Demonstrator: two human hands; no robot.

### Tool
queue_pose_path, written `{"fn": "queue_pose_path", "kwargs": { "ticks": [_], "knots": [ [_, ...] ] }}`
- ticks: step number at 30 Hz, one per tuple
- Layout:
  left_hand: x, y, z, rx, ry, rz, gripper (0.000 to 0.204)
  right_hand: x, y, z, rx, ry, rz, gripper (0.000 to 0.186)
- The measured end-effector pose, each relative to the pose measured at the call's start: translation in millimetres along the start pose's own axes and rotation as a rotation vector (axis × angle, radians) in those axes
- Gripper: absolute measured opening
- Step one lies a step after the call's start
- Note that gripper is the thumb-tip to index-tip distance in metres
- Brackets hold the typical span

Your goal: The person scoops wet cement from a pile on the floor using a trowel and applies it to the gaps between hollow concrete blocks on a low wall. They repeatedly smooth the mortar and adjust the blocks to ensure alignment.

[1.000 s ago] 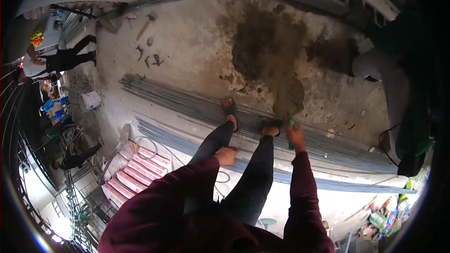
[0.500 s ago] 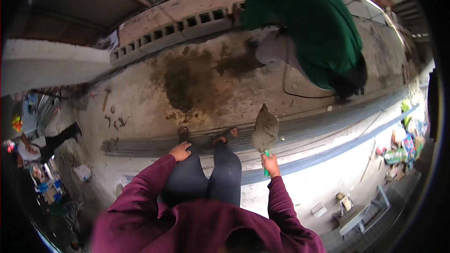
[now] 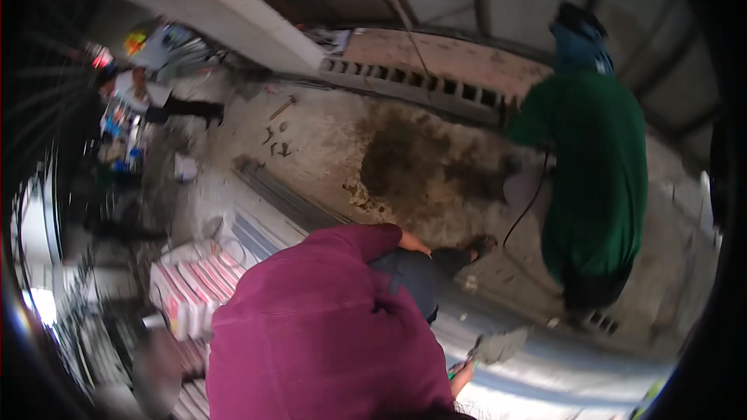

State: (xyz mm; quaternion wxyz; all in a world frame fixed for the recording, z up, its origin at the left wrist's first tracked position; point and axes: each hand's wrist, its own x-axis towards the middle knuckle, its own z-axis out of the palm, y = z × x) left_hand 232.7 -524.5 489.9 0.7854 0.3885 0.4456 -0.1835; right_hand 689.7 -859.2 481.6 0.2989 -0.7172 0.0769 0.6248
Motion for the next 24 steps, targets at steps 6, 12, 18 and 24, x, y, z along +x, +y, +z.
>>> {"fn": "queue_pose_path", "kwargs": {
  "ticks": [6,12,18,24],
  "knots": [
    [0.9,96.8,12.0,0.397,0.271,-0.108,0.046,27.2,-160.6,18.0,-0.235,0.050,-0.161,0.029],
    [53.8,115.6,57.8,0.242,0.499,-0.109,0.051,62.0,-279.0,-36.2,-0.305,0.023,-0.312,0.034],
    [106.3,56.5,116.2,0.986,0.493,0.093,0.025,128.6,-386.2,-164.4,-0.266,-0.067,-0.596,0.039],
    [135.0,165.1,259.1,0.335,0.672,-0.260,0.038,220.1,-551.9,-228.6,-0.307,-0.212,-0.344,0.019]
  ]
}}
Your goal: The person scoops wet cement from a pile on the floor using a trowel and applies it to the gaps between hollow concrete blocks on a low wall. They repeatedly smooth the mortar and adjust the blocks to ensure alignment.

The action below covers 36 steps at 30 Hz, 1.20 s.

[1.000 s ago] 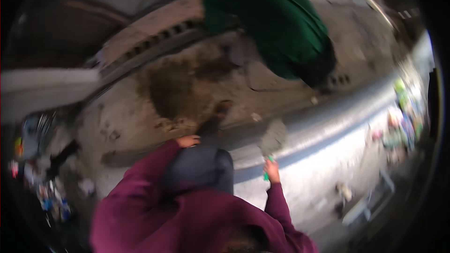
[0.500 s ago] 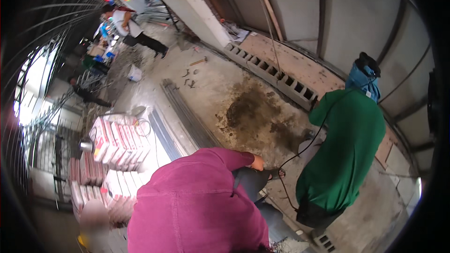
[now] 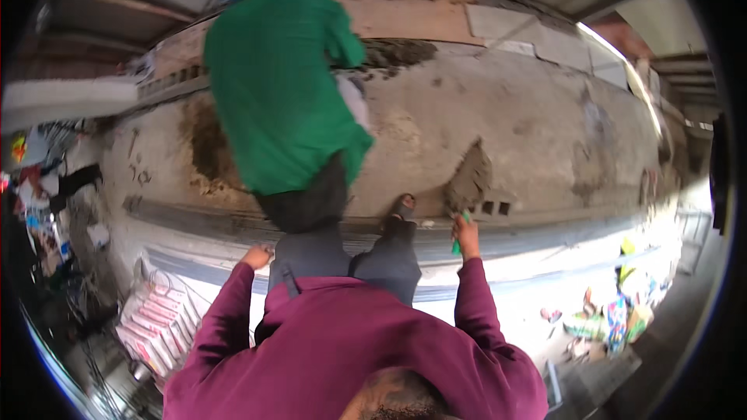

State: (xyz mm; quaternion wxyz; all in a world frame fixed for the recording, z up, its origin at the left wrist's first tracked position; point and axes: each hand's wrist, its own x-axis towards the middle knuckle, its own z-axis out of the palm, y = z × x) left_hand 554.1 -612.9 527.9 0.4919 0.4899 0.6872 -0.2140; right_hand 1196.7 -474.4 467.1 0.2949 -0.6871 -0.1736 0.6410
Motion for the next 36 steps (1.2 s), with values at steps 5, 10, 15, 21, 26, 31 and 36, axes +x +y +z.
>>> {"fn": "queue_pose_path", "kwargs": {
  "ticks": [5,10,15,21,26,31,36],
  "knots": [
    [-22.8,94.4,41.0,-0.393,-0.180,0.007,0.039,42.0,-85.3,-54.1,-0.242,0.002,0.018,0.023],
    [-1.5,142.9,62.5,-0.531,-0.242,-0.099,0.039,101.3,-118.9,-90.6,-0.492,-0.051,0.117,0.020],
    [44.6,211.1,66.2,-0.396,-0.359,-0.007,0.045,152.4,-177.4,-95.7,-0.588,-0.109,0.138,0.021],
    [118.2,210.5,119.2,-1.176,-0.267,0.228,0.034,240.2,-264.4,-87.0,-0.800,-0.232,0.157,0.024],
    [132.5,275.7,93.9,-0.912,-0.370,-0.190,0.031,356.7,-312.9,-83.6,-0.988,-0.320,0.170,0.025],
    [271.7,314.4,15.9,-0.805,-0.201,-0.140,0.028,478.4,-354.3,-57.4,-1.206,-0.426,0.146,0.033],
    [547.5,333.1,-163.2,-0.642,0.089,0.118,0.026,616.3,-356.4,-66.6,-1.384,-0.553,-0.225,0.034]
  ]
}}
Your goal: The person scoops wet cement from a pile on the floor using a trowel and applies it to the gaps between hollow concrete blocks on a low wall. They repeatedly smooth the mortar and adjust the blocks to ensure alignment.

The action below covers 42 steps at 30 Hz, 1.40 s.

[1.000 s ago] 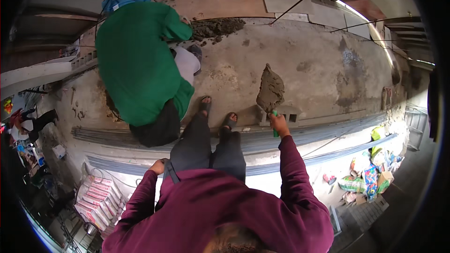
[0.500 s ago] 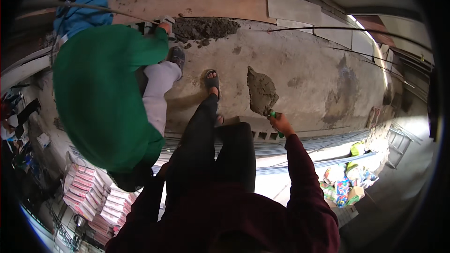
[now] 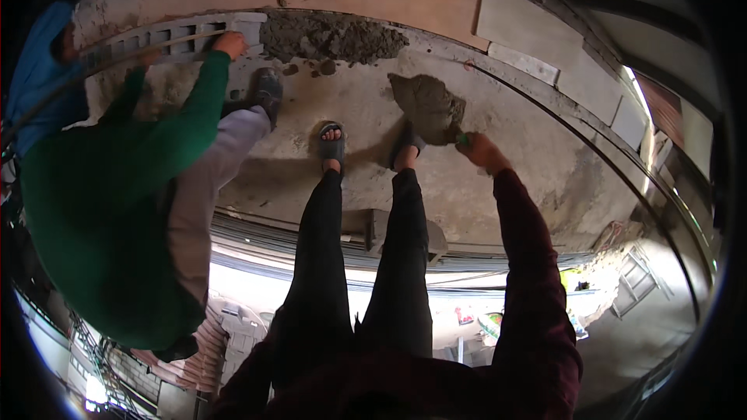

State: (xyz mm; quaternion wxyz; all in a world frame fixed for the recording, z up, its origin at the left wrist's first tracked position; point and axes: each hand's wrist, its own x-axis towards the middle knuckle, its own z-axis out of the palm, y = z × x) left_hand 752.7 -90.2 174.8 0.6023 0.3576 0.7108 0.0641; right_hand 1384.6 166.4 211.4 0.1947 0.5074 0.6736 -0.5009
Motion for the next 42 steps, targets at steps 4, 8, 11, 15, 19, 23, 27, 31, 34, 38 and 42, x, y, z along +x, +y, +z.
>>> {"fn": "queue_pose_path", "kwargs": {
  "ticks": [4,8,11,15,19,23,27,31,34,38,42],
  "knots": [
    [169.9,54.6,-99.1,0.000,0.065,0.125,0.024,90.4,1.8,-31.4,-0.068,-0.073,0.064,0.034],
    [238.1,52.9,-129.5,-0.079,-0.044,0.101,0.023,152.6,20.6,-40.7,-0.259,0.029,-0.107,0.032],
    [258.3,29.4,-155.3,-0.138,-0.072,0.068,0.022,193.1,26.9,-30.1,-0.360,0.142,-0.150,0.024],
    [284.8,29.7,-158.7,-0.211,-0.090,0.116,0.025,240.6,79.0,1.9,-0.514,0.424,-0.155,0.029],
    [283.5,-0.6,-190.2,-0.525,-0.159,0.107,0.032,271.2,108.1,33.1,-0.470,0.470,-0.150,0.021],
    [281.7,-9.5,-185.0,-0.038,-0.121,0.201,0.038,245.1,109.8,39.2,-0.371,0.496,-0.104,0.020],
    [268.1,-5.8,-158.7,0.021,-0.103,0.317,0.039,191.1,112.0,27.9,-0.241,0.473,-0.040,0.027],
    [262.4,14.2,-141.1,0.099,-0.102,0.355,0.040,145.4,59.4,28.1,-0.092,0.315,0.234,0.040],
    [268.9,-7.8,-167.0,0.156,-0.096,0.295,0.040,154.4,57.6,58.0,0.070,0.221,0.261,0.052],
    [280.2,57.8,-130.4,0.889,-0.029,0.383,0.039,151.8,27.2,52.7,-0.089,0.156,0.190,0.051],
    [252.3,37.8,-141.6,1.372,0.186,0.625,0.038,181.9,81.4,45.1,-0.139,0.190,0.107,0.052]
  ]
}}
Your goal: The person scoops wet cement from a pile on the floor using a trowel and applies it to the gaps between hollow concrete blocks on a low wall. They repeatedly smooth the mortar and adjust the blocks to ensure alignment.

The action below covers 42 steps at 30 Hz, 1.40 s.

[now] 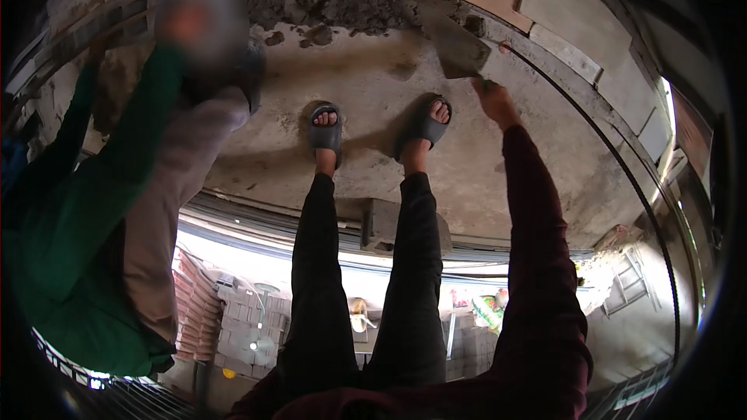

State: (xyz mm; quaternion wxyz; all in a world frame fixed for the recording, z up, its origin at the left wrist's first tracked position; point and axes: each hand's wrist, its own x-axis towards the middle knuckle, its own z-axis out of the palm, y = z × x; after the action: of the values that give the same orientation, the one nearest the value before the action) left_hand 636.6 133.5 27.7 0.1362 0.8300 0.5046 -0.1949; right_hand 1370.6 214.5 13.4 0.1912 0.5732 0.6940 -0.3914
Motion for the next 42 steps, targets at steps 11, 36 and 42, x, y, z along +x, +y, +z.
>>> {"fn": "queue_pose_path", "kwargs": {
  "ticks": [11,36,42],
  "knots": [
    [-0.9,-7.9,-0.8,0.001,-0.235,-0.085,0.038,-43.6,-4.8,-24.3,0.348,-0.220,0.435,0.063],
    [22.3,18.3,-17.1,0.116,0.008,-0.168,0.022,-24.9,-131.7,26.7,1.774,-0.414,0.825,0.043],
    [1.3,27.4,-29.9,0.099,-0.023,-0.221,0.023,-36.8,-198.9,59.4,1.761,-0.475,0.777,0.044]
  ]
}}
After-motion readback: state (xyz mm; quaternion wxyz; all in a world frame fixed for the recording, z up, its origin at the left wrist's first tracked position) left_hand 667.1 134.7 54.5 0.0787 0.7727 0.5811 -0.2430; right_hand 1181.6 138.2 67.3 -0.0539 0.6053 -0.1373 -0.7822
